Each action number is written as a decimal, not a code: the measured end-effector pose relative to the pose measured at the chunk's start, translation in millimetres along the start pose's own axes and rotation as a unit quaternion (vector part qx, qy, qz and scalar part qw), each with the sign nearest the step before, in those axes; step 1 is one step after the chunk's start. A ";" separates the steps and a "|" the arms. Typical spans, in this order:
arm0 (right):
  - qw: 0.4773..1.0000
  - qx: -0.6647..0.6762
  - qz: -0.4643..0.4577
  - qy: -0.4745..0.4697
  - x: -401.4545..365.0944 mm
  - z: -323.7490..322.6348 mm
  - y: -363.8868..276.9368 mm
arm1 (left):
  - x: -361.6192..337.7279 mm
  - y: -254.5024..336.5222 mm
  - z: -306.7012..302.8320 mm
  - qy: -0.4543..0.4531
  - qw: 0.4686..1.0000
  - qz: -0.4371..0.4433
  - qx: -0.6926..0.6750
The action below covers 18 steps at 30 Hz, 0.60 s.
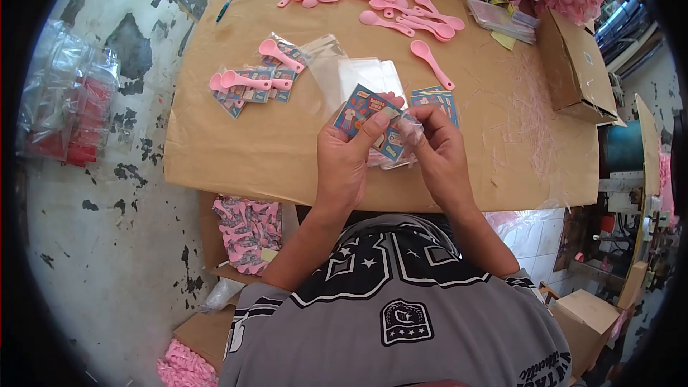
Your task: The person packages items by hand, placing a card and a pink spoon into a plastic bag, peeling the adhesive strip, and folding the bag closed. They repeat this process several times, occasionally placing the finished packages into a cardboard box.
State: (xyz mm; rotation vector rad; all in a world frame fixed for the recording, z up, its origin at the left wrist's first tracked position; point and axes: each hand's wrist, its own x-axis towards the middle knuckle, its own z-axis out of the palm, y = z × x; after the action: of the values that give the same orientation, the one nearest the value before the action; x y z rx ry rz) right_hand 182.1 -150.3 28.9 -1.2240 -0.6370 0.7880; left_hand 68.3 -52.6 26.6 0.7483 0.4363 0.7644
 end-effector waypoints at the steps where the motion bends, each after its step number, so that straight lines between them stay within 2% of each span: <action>1: 1.000 -0.001 0.017 -0.015 -1.7 2.5 -0.9 | -0.5 1.9 -0.7 0.004 1.000 0.005 -0.003; 4: 0.998 0.010 0.047 -0.044 -8.3 10.1 0.7 | -1.3 9.2 -7.2 -0.006 0.999 0.033 -0.018; 7: 0.997 0.025 0.070 -0.037 -13.4 17.8 6.5 | -1.8 15.2 -2.1 -0.021 0.991 0.070 -0.110; 11: 0.996 0.036 0.077 -0.018 -15.7 22.2 15.2 | -0.3 12.4 -7.8 -0.065 0.982 0.049 -0.173; 14: 0.999 0.035 0.028 0.020 -15.5 30.5 18.5 | 0.3 9.5 -7.6 -0.080 0.977 0.051 -0.189; 18: 0.998 0.018 0.063 -0.016 -19.0 26.3 7.3 | 4.0 7.6 -7.4 -0.083 0.975 0.057 -0.200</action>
State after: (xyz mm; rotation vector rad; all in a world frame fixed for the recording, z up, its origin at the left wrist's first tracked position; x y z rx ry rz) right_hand 148.9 -149.7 27.8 -1.2295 -0.5735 0.9219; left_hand 63.0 -42.6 27.0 0.4550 0.0814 0.8577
